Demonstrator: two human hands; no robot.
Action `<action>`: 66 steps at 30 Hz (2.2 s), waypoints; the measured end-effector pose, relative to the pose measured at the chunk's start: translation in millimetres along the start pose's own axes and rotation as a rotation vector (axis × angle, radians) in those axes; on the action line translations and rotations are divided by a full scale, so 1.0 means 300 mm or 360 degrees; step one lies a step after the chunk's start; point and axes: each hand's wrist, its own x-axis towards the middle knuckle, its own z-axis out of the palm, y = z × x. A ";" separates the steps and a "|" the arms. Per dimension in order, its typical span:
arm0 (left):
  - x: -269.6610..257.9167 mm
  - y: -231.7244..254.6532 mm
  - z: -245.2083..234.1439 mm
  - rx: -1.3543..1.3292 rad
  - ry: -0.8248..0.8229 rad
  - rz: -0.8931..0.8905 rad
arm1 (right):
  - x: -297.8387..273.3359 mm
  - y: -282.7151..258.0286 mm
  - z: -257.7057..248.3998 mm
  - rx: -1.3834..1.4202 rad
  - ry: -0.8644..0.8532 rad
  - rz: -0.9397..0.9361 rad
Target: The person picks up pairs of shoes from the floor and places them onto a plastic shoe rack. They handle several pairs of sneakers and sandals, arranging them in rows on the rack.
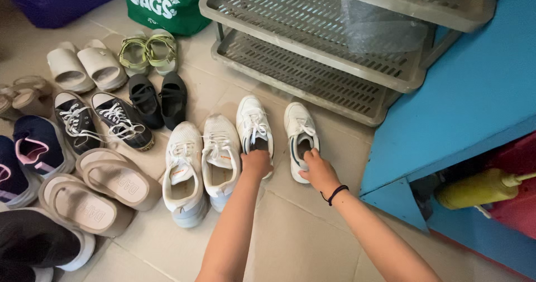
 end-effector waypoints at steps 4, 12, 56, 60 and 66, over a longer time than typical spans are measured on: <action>-0.075 0.017 -0.035 -0.0067 0.0061 0.0021 | -0.014 -0.038 -0.028 -0.0061 -0.0089 0.0053; -0.182 -0.004 -0.039 -0.0272 0.0517 0.0265 | 0.029 0.038 0.025 -0.0353 -0.0324 -0.0006; -0.175 0.029 -0.296 -0.0476 -0.0068 0.0455 | 0.117 -0.096 -0.254 -0.0459 -0.0953 -0.0016; -0.348 0.033 -0.368 -0.0668 -0.0147 0.0417 | 0.003 -0.072 -0.272 -0.0399 -0.0971 -0.0066; -0.636 0.101 -0.567 -0.0769 -0.0323 0.0260 | -0.255 -0.172 -0.425 -0.0330 -0.1137 -0.0052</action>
